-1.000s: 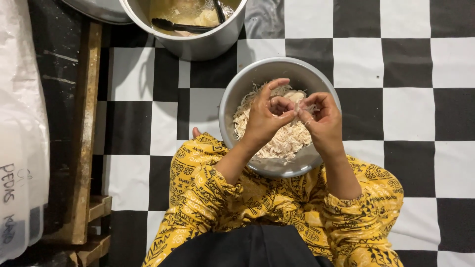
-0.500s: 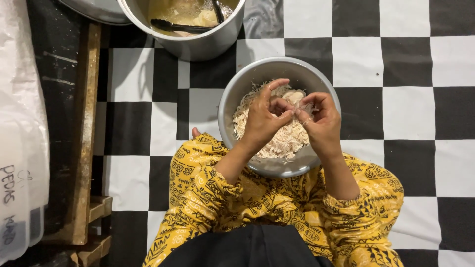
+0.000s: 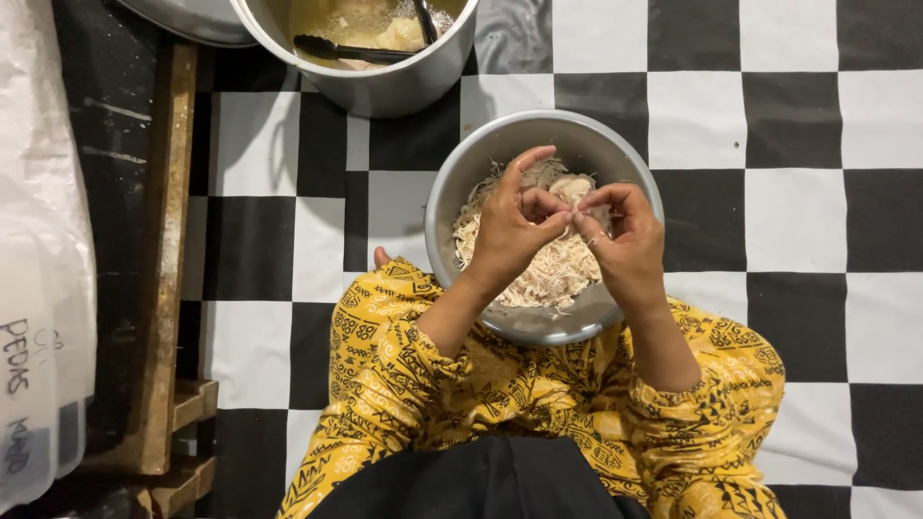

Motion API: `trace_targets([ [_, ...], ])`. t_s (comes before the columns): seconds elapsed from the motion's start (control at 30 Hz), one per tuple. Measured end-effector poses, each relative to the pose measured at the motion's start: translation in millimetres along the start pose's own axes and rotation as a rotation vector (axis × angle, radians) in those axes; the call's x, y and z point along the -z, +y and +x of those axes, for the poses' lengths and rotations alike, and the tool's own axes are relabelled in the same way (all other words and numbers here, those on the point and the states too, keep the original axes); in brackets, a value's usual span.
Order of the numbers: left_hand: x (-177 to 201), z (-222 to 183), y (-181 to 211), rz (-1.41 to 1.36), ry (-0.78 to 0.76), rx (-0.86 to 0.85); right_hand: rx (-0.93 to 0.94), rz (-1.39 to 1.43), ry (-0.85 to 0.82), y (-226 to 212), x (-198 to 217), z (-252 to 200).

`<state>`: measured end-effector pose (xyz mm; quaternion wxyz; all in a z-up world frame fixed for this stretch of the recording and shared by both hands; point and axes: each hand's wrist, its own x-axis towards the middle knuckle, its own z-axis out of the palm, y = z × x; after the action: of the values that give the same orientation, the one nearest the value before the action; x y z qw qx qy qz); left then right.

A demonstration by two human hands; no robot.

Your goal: A person sitting on the floor is shredding cooked meat by hand into a bowl.

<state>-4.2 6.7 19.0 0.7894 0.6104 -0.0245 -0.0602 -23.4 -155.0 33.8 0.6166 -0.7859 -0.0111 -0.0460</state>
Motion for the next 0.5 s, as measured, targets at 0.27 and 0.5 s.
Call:
trace_targets([
  [0.27, 10.9, 9.3, -7.7, 0.038, 0.092, -0.19, 0.057, -0.044, 0.137, 20.5, 22.3, 13.4],
  [0.5, 47.3, 19.8, -39.2, 0.874, 0.176, -0.374, 0.223, -0.308, -0.051, -9.7, 15.8, -6.0],
])
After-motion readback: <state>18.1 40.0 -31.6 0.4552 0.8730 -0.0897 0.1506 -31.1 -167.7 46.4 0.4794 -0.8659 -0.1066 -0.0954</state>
